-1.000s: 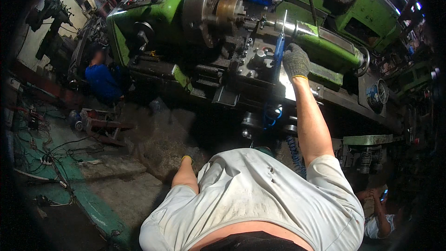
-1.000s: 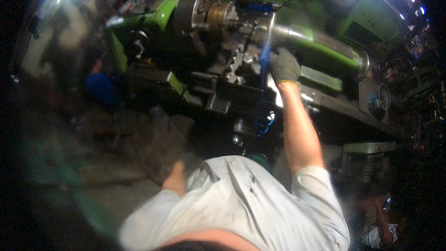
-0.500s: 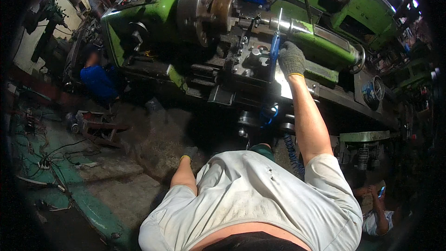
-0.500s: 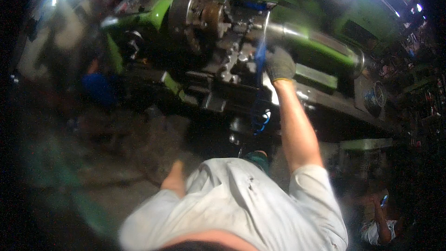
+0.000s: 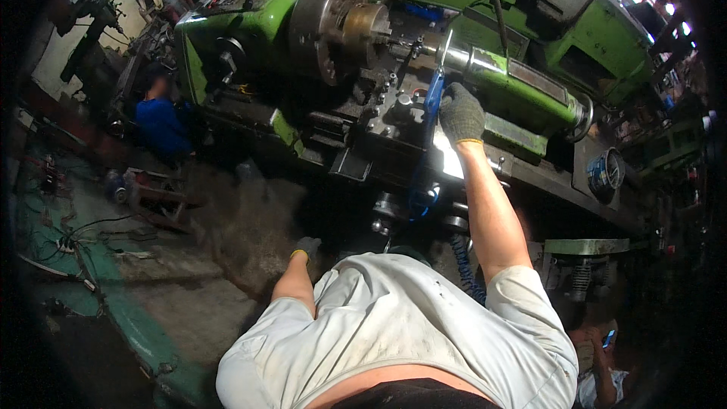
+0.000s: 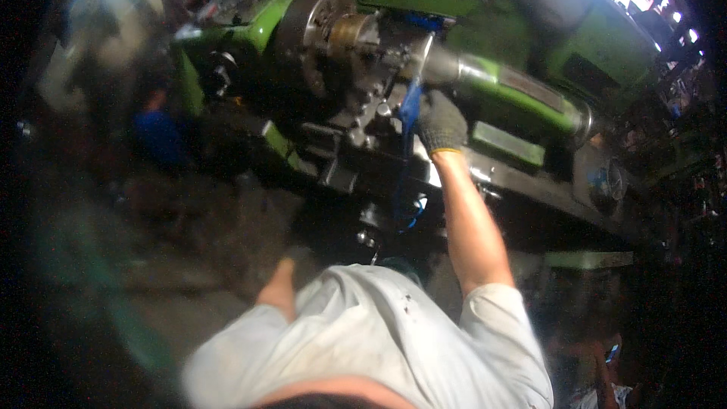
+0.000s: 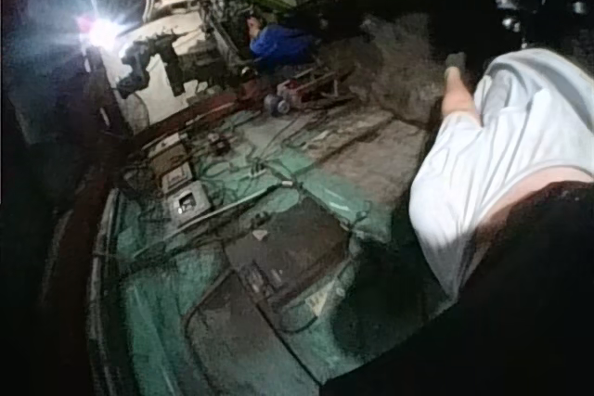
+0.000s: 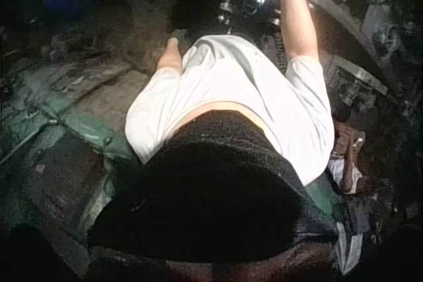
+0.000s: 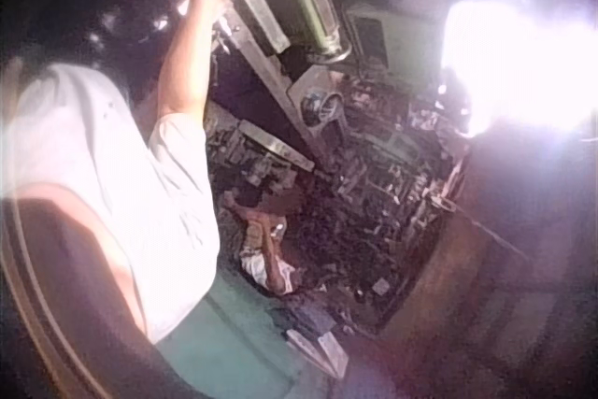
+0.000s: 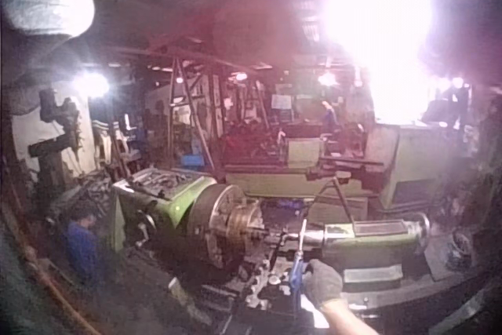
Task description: The person operates a green metal lathe, using a blue-handled tool to adjust the tool post and work on a cylindrical metal part. They repeatedly move the tool carriage and make fine adjustments to the cutting tool position while the part rotates.
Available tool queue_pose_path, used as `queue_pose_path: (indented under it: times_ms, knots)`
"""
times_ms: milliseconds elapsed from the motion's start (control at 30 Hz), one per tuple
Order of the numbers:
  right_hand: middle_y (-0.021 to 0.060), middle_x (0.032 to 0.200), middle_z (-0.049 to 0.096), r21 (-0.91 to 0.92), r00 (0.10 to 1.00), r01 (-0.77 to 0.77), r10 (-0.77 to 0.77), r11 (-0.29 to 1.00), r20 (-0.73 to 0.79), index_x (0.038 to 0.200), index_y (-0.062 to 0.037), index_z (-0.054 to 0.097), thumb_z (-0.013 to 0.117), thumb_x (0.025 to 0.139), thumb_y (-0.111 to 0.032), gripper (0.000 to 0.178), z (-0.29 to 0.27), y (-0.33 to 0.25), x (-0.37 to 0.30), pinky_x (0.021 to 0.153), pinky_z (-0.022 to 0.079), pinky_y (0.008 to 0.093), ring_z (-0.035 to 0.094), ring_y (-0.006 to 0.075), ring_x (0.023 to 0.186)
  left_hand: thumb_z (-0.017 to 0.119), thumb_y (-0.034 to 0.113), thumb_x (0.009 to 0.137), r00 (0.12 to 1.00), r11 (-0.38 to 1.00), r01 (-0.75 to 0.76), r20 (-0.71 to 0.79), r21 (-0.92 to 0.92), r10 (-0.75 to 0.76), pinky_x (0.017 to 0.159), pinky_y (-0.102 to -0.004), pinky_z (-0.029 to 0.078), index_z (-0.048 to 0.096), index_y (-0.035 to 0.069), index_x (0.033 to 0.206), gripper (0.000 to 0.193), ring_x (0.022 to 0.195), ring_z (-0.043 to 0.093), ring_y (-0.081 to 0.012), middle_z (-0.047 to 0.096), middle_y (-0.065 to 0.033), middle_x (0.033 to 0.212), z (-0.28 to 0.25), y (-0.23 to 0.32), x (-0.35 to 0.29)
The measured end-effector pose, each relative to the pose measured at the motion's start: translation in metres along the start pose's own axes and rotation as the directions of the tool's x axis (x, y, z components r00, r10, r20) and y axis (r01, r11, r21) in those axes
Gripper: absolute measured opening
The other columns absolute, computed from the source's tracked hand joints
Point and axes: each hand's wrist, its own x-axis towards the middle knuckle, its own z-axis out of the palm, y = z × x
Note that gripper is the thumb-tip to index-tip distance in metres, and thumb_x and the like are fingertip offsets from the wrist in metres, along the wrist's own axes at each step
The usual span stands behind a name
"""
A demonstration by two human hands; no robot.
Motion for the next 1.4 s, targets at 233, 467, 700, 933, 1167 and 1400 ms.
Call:
queue_pose_path:
  times_ms: [233,467,700,933,1167,1400]
  knots:
    - [0.0210,0.099,0.071,0.120,0.998,-0.020,0.013,0.993,0.059,0.102,-0.0112,0.068,0.057,0.092,-0.025,0.021,-0.009,-0.003,-0.005,0.082,0.052,0.0537,0.067,0.0443,0.097,0.046,0.046,0.100,0.987,0.980,0.158,0.057,-0.122,-0.152,0.106,-0.0526,0.046,0.072,0.010,0.121,0.049,0.124,0.059,-0.0444,0.065,-0.0232,0.131,-0.055,0.059,-0.033]
    - [0.0204,0.097,0.071,0.144,0.999,0.034,-0.039,0.989,0.032,0.102,-0.0117,0.068,0.059,0.090,-0.024,0.019,-0.007,0.010,-0.004,0.081,0.052,0.0524,0.068,0.0433,0.095,0.047,0.046,0.099,0.985,0.979,0.171,0.042,-0.109,-0.167,0.105,-0.0527,0.046,0.072,0.009,0.120,0.050,0.124,0.059,-0.0441,0.065,-0.0243,0.132,-0.056,0.069,-0.030]
    - [0.0192,0.098,0.072,0.192,0.991,0.130,-0.125,0.973,-0.038,0.104,-0.0118,0.069,0.060,0.089,-0.022,0.020,0.003,0.016,-0.002,0.082,0.053,0.0519,0.068,0.0424,0.095,0.050,0.047,0.098,0.975,0.987,0.153,0.152,0.054,-0.159,0.103,-0.0528,0.048,0.073,0.008,0.120,0.051,0.123,0.060,-0.0428,0.066,-0.0233,0.130,-0.052,0.055,-0.044]
    - [0.0194,0.100,0.072,0.183,0.997,0.054,-0.062,0.982,0.040,0.105,-0.0109,0.069,0.059,0.089,-0.020,0.021,-0.014,-0.004,-0.008,0.084,0.052,0.0518,0.067,0.0424,0.098,0.051,0.047,0.098,0.952,0.984,0.164,0.250,0.074,-0.177,0.103,-0.0527,0.048,0.072,0.008,0.123,0.051,0.124,0.060,-0.0421,0.067,-0.0226,0.129,-0.086,0.079,-0.060]
    - [0.0181,0.103,0.072,0.125,0.997,-0.063,0.057,0.990,0.054,0.105,-0.0105,0.070,0.060,0.091,-0.019,0.020,-0.019,-0.018,-0.009,0.086,0.052,0.0506,0.068,0.0419,0.100,0.046,0.045,0.100,0.981,0.997,-0.057,0.190,0.046,0.048,0.104,-0.0530,0.047,0.072,0.010,0.122,0.048,0.123,0.060,-0.0431,0.066,-0.0232,0.129,-0.074,0.048,0.016]
    - [0.0189,0.104,0.072,0.003,0.984,-0.178,0.178,0.984,0.015,0.102,-0.0099,0.070,0.055,0.093,-0.021,0.021,0.003,-0.004,-0.004,0.086,0.052,0.0493,0.067,0.0419,0.102,0.047,0.045,0.100,0.971,0.982,-0.177,0.172,0.070,0.163,0.106,-0.0523,0.047,0.072,0.010,0.122,0.048,0.124,0.059,-0.0437,0.065,-0.0234,0.131,-0.101,0.030,0.068]
